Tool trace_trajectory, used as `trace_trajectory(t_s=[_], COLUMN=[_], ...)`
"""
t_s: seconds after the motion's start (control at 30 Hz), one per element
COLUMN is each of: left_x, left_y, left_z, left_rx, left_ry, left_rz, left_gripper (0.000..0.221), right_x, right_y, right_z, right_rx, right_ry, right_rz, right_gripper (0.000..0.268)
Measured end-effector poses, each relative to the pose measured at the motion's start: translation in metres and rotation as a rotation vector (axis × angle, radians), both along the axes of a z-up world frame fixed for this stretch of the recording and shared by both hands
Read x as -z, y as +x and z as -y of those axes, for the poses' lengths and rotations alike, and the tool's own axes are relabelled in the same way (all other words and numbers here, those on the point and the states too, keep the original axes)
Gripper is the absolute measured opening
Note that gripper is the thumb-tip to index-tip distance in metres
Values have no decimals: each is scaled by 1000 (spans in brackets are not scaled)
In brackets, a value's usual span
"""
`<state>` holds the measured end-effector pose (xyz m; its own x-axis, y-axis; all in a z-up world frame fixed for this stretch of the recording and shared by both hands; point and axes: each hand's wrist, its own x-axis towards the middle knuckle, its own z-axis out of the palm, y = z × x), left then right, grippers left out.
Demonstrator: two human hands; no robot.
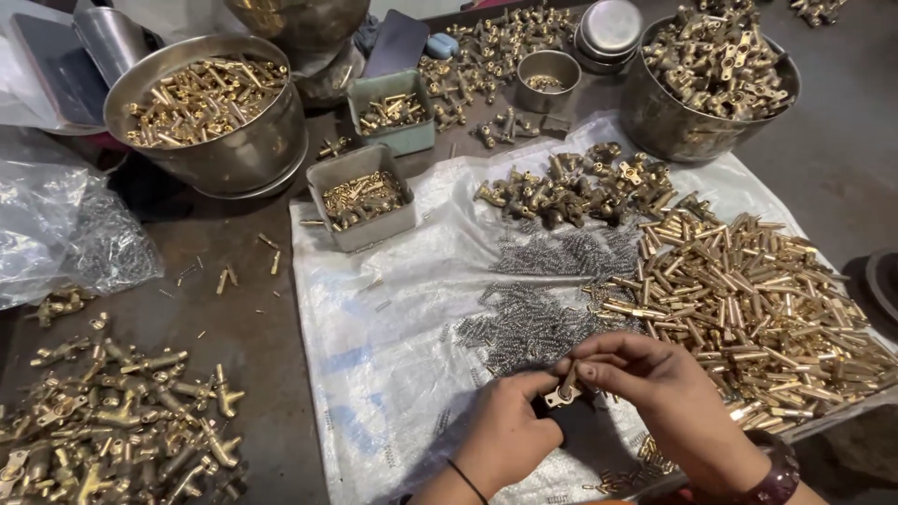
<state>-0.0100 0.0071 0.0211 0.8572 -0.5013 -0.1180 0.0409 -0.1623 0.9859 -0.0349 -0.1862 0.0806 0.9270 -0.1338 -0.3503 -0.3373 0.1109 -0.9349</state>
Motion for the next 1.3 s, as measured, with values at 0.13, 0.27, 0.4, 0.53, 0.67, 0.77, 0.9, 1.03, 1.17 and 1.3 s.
trace_trajectory(t_s=[0.13,0.27,0.4,0.53,0.67,0.77,0.9,1.03,1.17,1.3], left_x=[-6,13,21,15,12,8,10,16,-3,3], left_y=[0,-3,-5,1,9,13,10,9,12,12], left_z=[1,0,8,1,-4,-2,0,0,-3,0], left_rx=[21,74,169,197,132,25,-66,-90,-126,-230], left_ry=[-6,-165,-356,-544,-447,-432,-405,-417,-413,-494], left_rz=[-166,-134,-315,-587,-562,-548,-532,-542,-649,-889], left_gripper=[25,31,24,20,22,23,33,31,43,48], right_x=[-6,9,7,7,11,15,25,13,-4,-15], right_y=[-6,-7,-1,-5,-10,-22,-38,-31,-15,-8], right_z=[-4,5,15,11,22,31,18,5,-4,-22], right_rx=[-72,-152,-174,-298,-222,-251,-409,-488,-328,-356], right_ry=[-227,-220,16,-122,-437,-843,-1280,-1421,-1058,-908], right_rz=[27,346,133,281,440,354,428,138,197,699], right_gripper=[19,30,44,43,41,40,31,30,25,26])
